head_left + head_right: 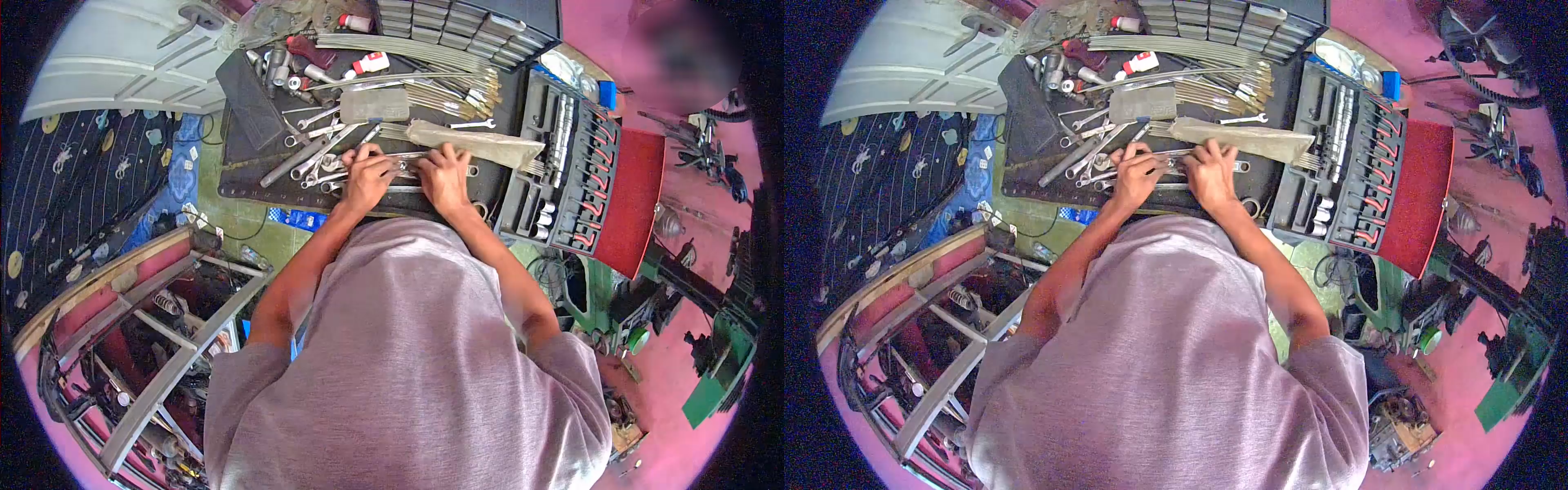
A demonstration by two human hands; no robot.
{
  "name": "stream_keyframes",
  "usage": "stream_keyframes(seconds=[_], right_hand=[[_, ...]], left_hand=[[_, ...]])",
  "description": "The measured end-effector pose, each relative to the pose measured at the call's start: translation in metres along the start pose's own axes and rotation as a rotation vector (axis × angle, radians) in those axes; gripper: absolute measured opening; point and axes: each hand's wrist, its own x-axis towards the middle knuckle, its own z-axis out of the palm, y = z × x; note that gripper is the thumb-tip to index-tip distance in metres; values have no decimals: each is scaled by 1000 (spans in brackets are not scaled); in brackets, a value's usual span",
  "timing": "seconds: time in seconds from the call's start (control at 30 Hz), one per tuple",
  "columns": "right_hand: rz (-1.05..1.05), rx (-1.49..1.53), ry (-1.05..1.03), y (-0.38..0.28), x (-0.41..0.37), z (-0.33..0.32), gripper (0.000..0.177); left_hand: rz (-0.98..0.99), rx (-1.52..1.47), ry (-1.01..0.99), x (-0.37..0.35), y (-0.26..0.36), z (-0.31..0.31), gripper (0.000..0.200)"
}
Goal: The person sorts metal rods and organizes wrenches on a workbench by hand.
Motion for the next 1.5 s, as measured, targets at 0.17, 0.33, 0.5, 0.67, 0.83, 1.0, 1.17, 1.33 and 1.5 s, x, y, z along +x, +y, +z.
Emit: stream_keyframes(seconds=[0.17, 0.33, 0.5, 0.67, 0.83, 1.0, 1.17, 1.33, 1.5], right_hand=[[-121, 2, -49, -7, 15, -3, 19], [-60, -124, -74, -1, 5, -19, 22], [-152, -35, -34, -7, 12, 4, 24], [-149, -31, -92, -2, 13, -9, 23], [-122, -36, -93, -3, 10, -12, 28], [-207, -22, -112, -5, 18, -8, 29], [-210, -27, -163, 5, 13, -19, 25], [-351, 53, -102, 0, 27, -6, 18], [-366, 40, -184, 14, 20, -22, 16]], left_hand=[[-20, 21, 0, -4, -4, 1, 15], [-16, -20, 32, -4, -5, -1, 16], [-28, 3, -18, -6, -7, 1, 14], [-32, -6, 15, -5, -5, 0, 11], [-34, -7, 8, -6, -6, 2, 9], [-32, 35, -20, -5, -5, 0, 9], [-20, 9, -3, -2, -2, -1, 9], [-3, 1, -43, -3, -9, 5, 10], [-14, 37, -11, -2, -1, -2, 14]])
